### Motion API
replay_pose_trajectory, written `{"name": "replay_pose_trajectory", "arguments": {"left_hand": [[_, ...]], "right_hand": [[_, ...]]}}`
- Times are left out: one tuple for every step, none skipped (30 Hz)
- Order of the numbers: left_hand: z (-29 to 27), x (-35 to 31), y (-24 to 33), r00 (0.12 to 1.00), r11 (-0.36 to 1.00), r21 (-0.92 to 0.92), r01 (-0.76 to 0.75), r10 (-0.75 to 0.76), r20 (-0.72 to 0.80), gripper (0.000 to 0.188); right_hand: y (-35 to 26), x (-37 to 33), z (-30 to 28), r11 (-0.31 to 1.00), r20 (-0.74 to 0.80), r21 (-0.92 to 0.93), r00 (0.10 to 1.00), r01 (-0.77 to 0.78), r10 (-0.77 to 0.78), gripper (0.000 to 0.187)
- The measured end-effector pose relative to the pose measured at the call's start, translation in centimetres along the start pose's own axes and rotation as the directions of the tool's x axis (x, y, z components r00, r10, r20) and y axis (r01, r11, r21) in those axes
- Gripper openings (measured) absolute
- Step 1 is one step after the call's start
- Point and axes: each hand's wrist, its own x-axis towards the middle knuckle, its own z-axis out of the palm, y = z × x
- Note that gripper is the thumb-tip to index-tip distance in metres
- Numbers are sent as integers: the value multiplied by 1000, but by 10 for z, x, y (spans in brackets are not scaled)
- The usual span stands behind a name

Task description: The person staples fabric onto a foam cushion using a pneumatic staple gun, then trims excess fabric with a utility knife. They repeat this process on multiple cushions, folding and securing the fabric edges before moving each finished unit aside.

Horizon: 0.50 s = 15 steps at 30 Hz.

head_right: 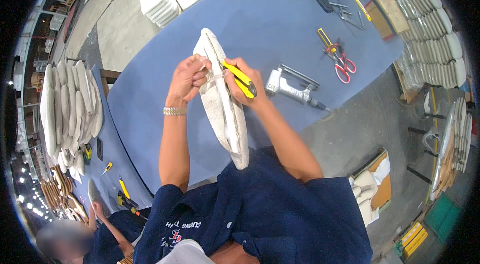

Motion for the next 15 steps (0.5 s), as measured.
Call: {"name": "replay_pose_trajectory", "arguments": {"left_hand": [[10, -13, 6, 996, 996, -30, -89, 89, -18, 16], [14, -20, 9, 984, 982, -58, -178, 176, -38, 16], [6, -16, 14, 946, 947, 62, -314, 318, -58, 14], [-3, -13, 16, 898, 880, 332, -341, 409, -164, 16], [-11, -9, 19, 824, 756, 579, -306, 514, -236, 19], [-19, -6, 23, 732, 581, 785, -214, 628, -265, 23], [-24, -6, 22, 653, 449, 886, -113, 706, -275, 27], [-28, -13, 16, 674, 459, 884, -86, 681, -288, 30], [-21, -18, 11, 701, 464, 883, -71, 653, -287, 33], [-14, -27, 2, 731, 475, 879, -39, 614, -299, 37], [-8, -28, -7, 796, 417, 907, 56, 529, -293, 42], [0, -26, -15, 846, 346, 928, 139, 445, -292, 47], [10, -25, -25, 886, 268, 940, 212, 353, -300, 52], [21, -25, -34, 880, 217, 948, 233, 368, -300, 57], [37, -25, -39, 876, 163, 955, 249, 383, -294, 61]], "right_hand": [[-2, -3, -1, 1000, -5, -14, 1000, -23, 23, 25], [-5, -5, -2, 999, -9, -28, 999, -47, 46, 26], [-7, 0, -2, 998, -11, -41, 999, -50, 50, 26], [-6, -6, 0, 999, -46, -35, 999, -16, 15, 26], [-4, -13, 1, 999, -81, -30, 997, 18, -20, 26], [-3, -18, 4, 998, -118, -21, 991, 57, -59, 26], [-6, -22, 5, 1000, -138, -7, 990, 24, -25, 25], [-3, -24, 3, 1000, -121, 12, 993, 3, -1, 25], [4, -23, 0, 1000, -120, 25, 993, -17, 20, 25], [4, -28, 0, 998, -109, 40, 992, -53, 57, 25], [3, -28, 1, 999, -122, 37, 992, -12, 17, 25], [3, -27, 1, 998, -112, 54, 994, -7, 13, 25], [5, -27, 1, 998, -101, 68, 995, -4, 11, 25], [6, -28, 1, 997, -90, 81, 996, -2, 9, 24], [12, -28, 3, 994, -105, 107, 994, 25, -14, 24]]}}
